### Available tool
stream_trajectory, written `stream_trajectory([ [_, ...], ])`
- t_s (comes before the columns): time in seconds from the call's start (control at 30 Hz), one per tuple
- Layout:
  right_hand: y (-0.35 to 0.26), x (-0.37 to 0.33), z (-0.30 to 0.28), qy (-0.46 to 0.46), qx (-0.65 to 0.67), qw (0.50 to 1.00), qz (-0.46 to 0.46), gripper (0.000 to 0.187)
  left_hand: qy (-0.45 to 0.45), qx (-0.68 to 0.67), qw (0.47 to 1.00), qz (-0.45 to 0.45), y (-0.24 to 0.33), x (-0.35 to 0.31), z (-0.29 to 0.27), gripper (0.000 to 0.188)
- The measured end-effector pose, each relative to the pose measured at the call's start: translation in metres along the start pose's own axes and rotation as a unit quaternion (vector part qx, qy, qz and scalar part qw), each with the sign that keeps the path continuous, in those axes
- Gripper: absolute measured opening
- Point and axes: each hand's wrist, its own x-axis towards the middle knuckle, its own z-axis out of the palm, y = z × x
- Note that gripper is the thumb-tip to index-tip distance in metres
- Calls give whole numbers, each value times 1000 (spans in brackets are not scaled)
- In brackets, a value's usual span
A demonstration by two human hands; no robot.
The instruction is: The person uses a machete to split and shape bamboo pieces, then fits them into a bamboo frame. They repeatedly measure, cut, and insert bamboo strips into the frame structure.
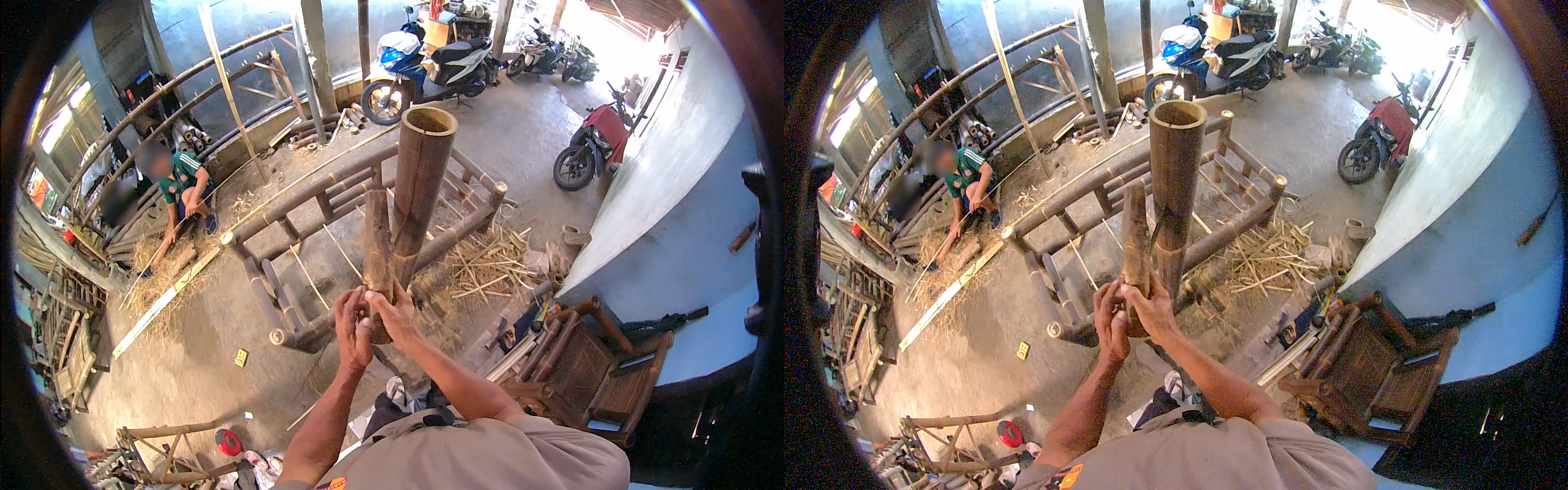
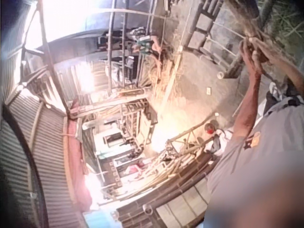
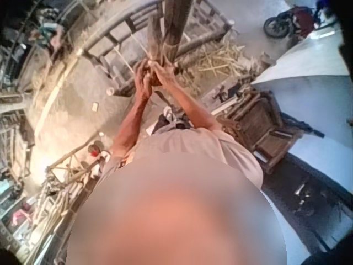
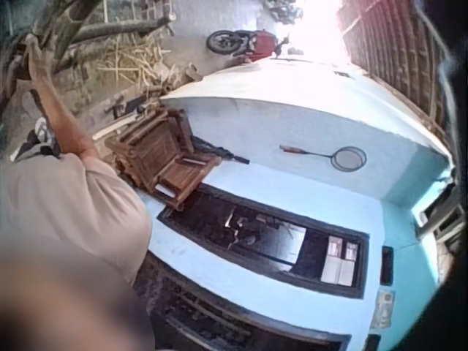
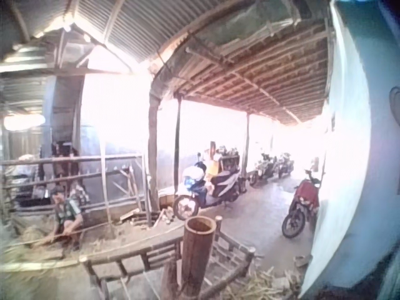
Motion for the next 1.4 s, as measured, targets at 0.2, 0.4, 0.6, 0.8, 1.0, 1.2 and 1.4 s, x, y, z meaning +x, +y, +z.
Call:
stream_trajectory([
  [0.2,-1,2,-23,-29,1,1000,-12,40,23,-49,993,-108,-22,7,11,51],
  [0.4,-20,1,-48,-42,-144,987,-54,55,-67,117,988,-81,-29,22,19,45],
  [0.6,-94,2,-83,-29,-396,899,-184,60,-70,225,965,-115,4,39,3,48],
  [0.8,-172,33,-84,60,-399,834,-377,56,-71,250,960,-106,20,44,-7,43],
  [1.0,-150,51,-69,-96,-680,724,-71,66,-112,329,932,-106,14,34,-13,42],
  [1.2,-178,59,-73,-28,-535,801,-268,54,-105,315,936,-119,10,31,-15,44],
  [1.4,-129,49,-70,-65,-626,752,-195,59,-95,302,945,-87,-1,28,-24,50],
])
